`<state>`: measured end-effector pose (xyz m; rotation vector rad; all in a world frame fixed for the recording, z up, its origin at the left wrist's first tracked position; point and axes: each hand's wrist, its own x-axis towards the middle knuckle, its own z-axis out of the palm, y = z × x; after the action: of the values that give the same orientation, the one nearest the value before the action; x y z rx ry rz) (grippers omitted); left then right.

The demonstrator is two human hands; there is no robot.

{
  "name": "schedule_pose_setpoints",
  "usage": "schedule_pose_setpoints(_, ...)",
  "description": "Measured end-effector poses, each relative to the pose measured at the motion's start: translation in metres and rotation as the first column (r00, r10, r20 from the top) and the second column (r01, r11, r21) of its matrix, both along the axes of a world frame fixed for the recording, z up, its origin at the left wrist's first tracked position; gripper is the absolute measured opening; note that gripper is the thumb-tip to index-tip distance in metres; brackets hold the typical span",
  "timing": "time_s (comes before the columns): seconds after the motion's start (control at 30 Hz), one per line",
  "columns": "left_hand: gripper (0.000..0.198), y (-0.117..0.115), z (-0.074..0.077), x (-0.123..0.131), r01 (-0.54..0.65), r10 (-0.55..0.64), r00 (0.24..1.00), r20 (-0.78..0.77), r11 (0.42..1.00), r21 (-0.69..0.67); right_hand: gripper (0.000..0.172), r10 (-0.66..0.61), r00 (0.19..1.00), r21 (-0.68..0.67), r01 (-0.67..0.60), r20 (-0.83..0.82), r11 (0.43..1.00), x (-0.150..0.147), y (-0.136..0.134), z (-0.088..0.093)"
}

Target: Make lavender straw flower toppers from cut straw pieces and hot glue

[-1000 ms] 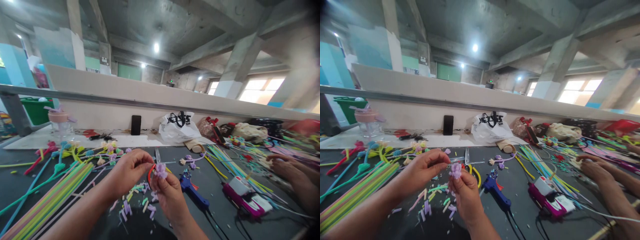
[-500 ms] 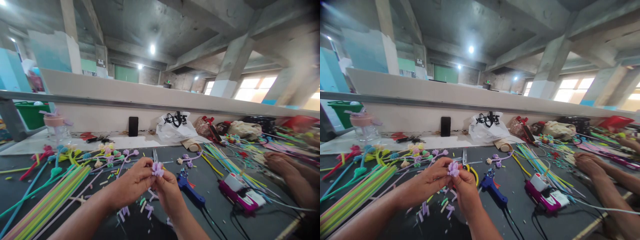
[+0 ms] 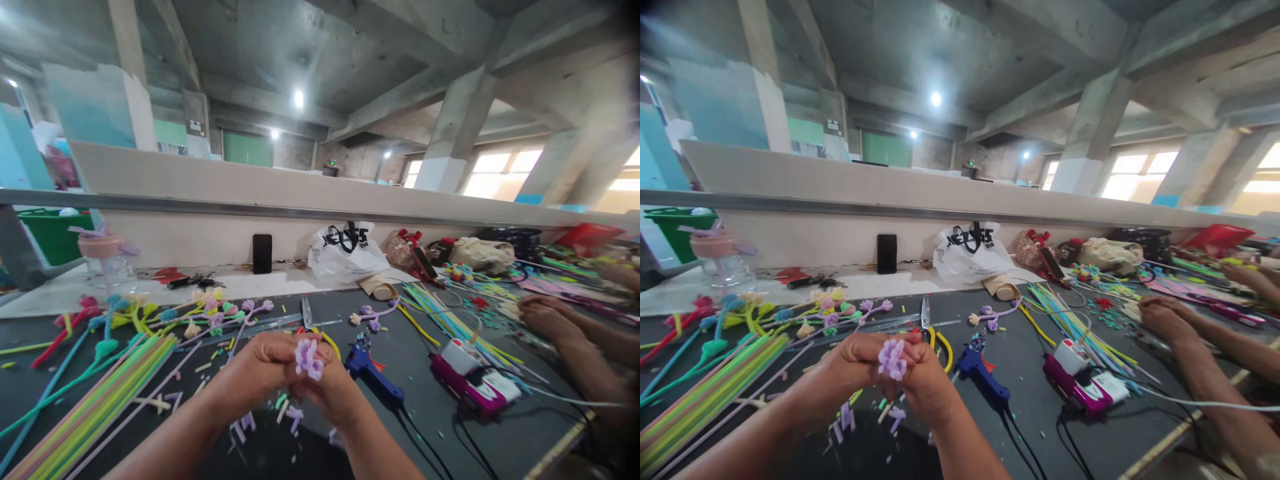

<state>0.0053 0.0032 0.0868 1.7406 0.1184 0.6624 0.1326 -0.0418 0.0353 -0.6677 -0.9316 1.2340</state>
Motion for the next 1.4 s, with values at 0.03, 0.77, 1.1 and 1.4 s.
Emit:
schedule_pose_setpoints(0.03, 0.024, -0.001, 0.000, 0.000, -0.019, 0.019, 1.000, -0.006, 1.000, 0.004, 0.024, 0.003, 1.000, 0.003, -0.003, 0.001, 1.000, 0.000, 0.000, 0.001)
schedule_pose_setpoints(0.77, 0.028, 0.032, 0.000, -0.016, -0.547, 0.544, 0.837, 0.053, 0.836, 0.046, 0.019, -0.173, 0.948, 0.073, 0.200, -0.268, 0.977, 0.017, 0.006, 0.003)
schedule_pose_setpoints(1.1, 0.020, 0.023, -0.042, -0.030, -0.741, 0.709, 0.659, 0.252, 0.556, 0.376, 0.025, -0.299, 0.953, -0.004, 0.299, -0.051, 0.954, -0.006, 0.012, 0.000)
schedule_pose_setpoints(1.4, 0.022, 0.030, -0.077, -0.042, -0.766, 0.736, 0.607, 0.299, 0.444, 0.464, 0.032, -0.618, 0.504, 0.380, 0.499, 0.603, 0.779, 0.003, 0.036, -0.001)
